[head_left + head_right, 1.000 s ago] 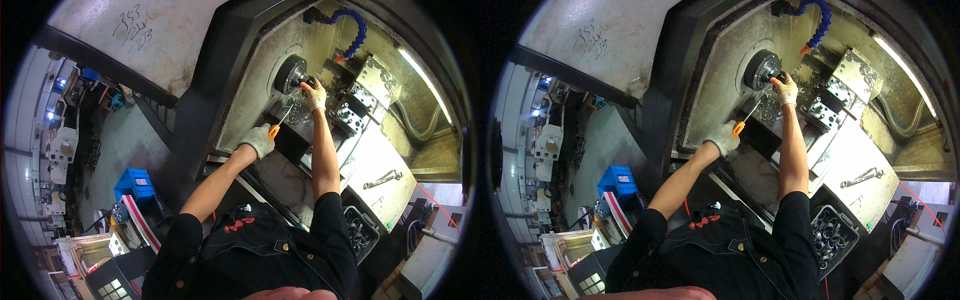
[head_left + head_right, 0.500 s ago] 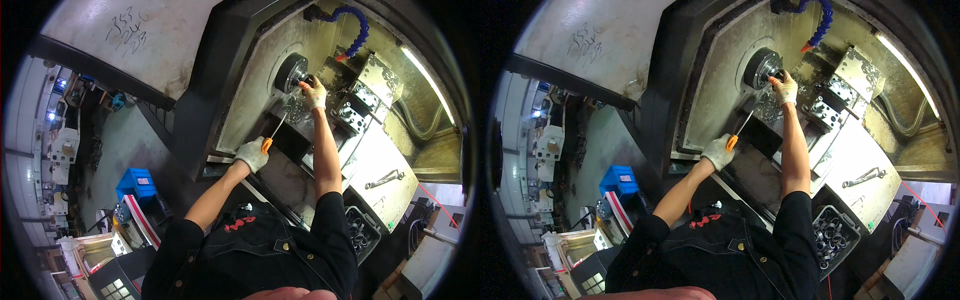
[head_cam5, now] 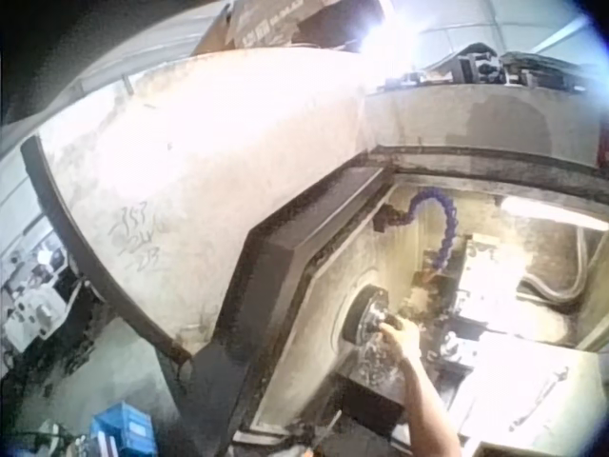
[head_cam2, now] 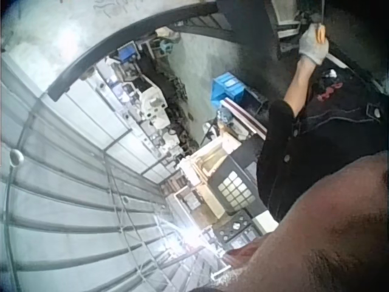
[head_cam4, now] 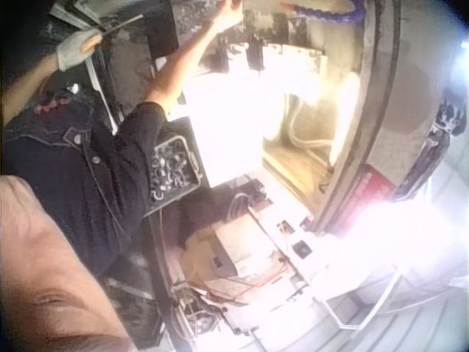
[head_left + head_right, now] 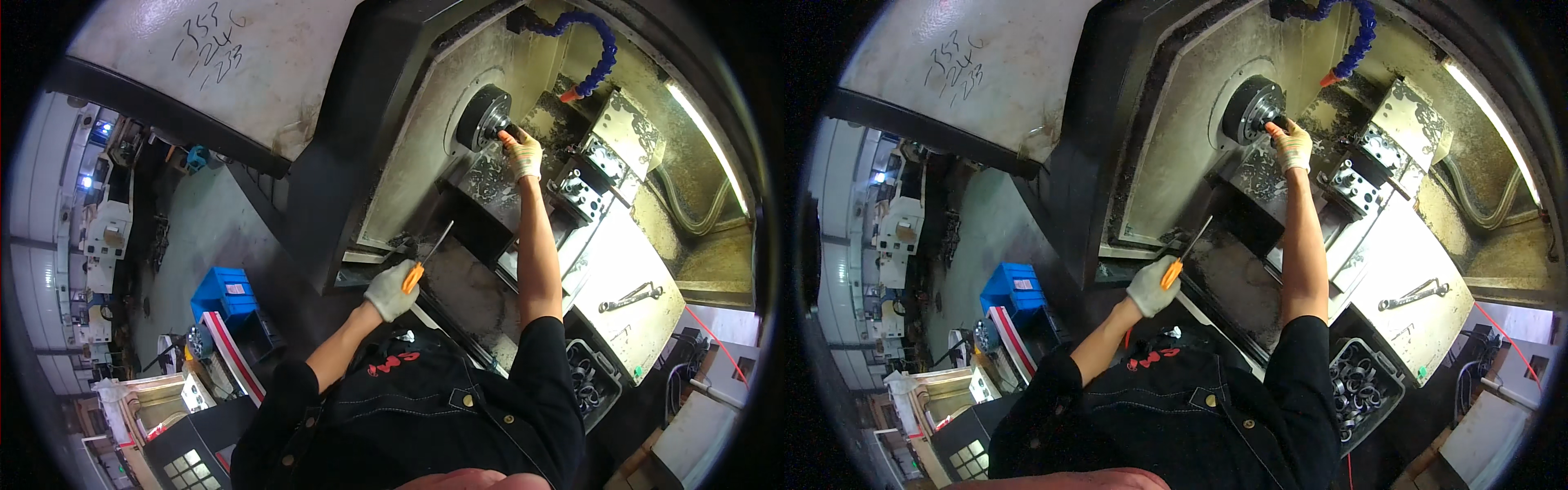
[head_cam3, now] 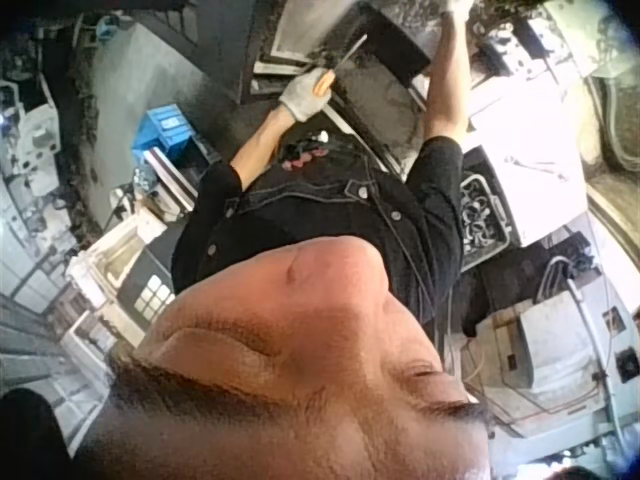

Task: The person operates a metal lathe in a workshop, using a screwdriver to adjust the chuck and a brush to clear metal shavings. They repeatedly pick up small metal rings from a tray, place them into the machine, and remove them after processing, continuing this cycle throughout the clip.

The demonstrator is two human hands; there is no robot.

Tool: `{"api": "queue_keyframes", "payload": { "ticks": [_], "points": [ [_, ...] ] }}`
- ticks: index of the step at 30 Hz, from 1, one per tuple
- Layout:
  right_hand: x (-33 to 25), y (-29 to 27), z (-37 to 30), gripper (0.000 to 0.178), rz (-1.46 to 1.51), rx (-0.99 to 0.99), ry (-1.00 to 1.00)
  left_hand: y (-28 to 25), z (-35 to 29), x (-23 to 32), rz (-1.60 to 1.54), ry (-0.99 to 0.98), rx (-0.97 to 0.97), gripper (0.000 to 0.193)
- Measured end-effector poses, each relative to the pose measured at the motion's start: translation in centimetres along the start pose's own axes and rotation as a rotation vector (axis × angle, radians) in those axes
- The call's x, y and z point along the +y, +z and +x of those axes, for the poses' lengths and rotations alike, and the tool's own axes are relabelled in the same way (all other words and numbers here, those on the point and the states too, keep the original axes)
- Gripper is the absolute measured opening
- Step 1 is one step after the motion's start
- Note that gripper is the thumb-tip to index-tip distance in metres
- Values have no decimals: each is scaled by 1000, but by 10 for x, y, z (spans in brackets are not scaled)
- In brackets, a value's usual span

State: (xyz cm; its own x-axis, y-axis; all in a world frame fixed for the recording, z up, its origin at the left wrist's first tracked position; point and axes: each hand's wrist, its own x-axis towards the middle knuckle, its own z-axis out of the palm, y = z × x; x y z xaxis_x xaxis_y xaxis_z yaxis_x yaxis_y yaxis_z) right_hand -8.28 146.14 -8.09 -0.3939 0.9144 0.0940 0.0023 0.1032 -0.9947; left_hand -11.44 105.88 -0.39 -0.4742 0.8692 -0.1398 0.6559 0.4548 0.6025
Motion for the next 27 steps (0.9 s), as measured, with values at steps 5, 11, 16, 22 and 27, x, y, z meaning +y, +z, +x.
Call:
{"api": "queue_keyframes", "payload": {
  "ticks": [5,11,16,22,27],
  "points": [
    [-17,-2,-10,42,-403,67,-189,-88,-67,25,-239,189,-123,25],
    [-15,-2,5,39,-65,-62,410,-205,-88,15,-508,262,390,21],
    [13,4,4,43,31,-59,86,-266,-49,4,457,-9,415,37],
    [8,-6,6,46,-10,-19,106,-268,20,-29,446,367,651,45],
    [-57,7,-22,38,-335,-62,92,-250,18,-89,287,552,755,63]
  ]
}}
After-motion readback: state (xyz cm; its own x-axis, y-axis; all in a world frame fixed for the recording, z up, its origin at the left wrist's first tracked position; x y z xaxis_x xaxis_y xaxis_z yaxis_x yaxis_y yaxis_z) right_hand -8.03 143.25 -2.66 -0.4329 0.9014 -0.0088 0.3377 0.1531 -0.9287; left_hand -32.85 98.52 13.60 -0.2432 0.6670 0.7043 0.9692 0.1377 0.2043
